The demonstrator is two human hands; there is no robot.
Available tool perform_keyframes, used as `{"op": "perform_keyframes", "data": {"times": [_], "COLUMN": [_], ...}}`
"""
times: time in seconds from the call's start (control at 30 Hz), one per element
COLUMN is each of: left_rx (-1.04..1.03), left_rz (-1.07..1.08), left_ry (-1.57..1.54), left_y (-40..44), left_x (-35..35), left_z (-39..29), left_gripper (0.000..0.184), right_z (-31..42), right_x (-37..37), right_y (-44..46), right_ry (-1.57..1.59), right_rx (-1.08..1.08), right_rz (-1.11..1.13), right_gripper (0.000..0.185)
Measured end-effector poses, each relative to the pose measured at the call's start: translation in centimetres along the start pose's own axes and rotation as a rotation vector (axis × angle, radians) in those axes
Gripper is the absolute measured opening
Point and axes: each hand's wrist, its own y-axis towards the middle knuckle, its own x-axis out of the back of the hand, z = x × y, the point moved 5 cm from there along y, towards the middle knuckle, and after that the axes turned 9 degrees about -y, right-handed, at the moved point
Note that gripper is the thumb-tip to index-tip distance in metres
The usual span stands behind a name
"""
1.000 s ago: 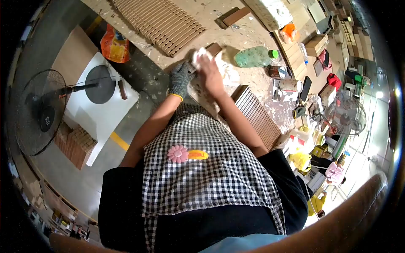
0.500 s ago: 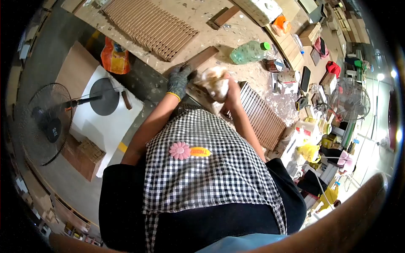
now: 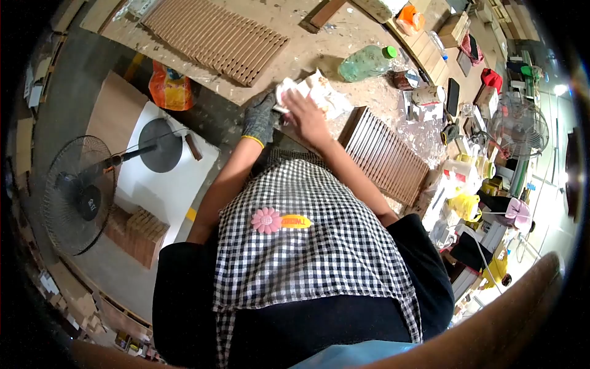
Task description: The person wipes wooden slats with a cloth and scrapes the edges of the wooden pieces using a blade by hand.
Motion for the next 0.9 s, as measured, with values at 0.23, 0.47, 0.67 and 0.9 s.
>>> {"op": "perform_keyframes", "data": {"times": [0.23, 0.47, 0.67, 0.9], "left_rx": [-0.107, 0.07, 0.123, -0.359], "left_rz": [0.224, -0.073, -0.02, -0.033], "left_ry": [-0.367, -0.731, -0.648, 0.181], "left_y": [2.2, -1.4, -0.2, -1.5], "left_x": [0.5, -1.0, -0.6, -0.2], "left_z": [4.7, 0.4, 1.8, -2.9], "left_gripper": [0.029, 0.026, 0.025, 0.035], "right_z": [-4.7, -6.4, 0.8, -2.5], "right_x": [-0.8, -0.9, -1.8, 4.2], "right_y": [2.1, 2.6, 0.2, -4.3], "right_ry": [0.185, 0.173, 0.065, 0.497], "right_rx": [-0.406, -0.474, -0.163, -0.873], "right_rz": [0.256, 0.231, -0.001, -0.276], "right_gripper": [0.055, 0.055, 0.05, 0.017]}}
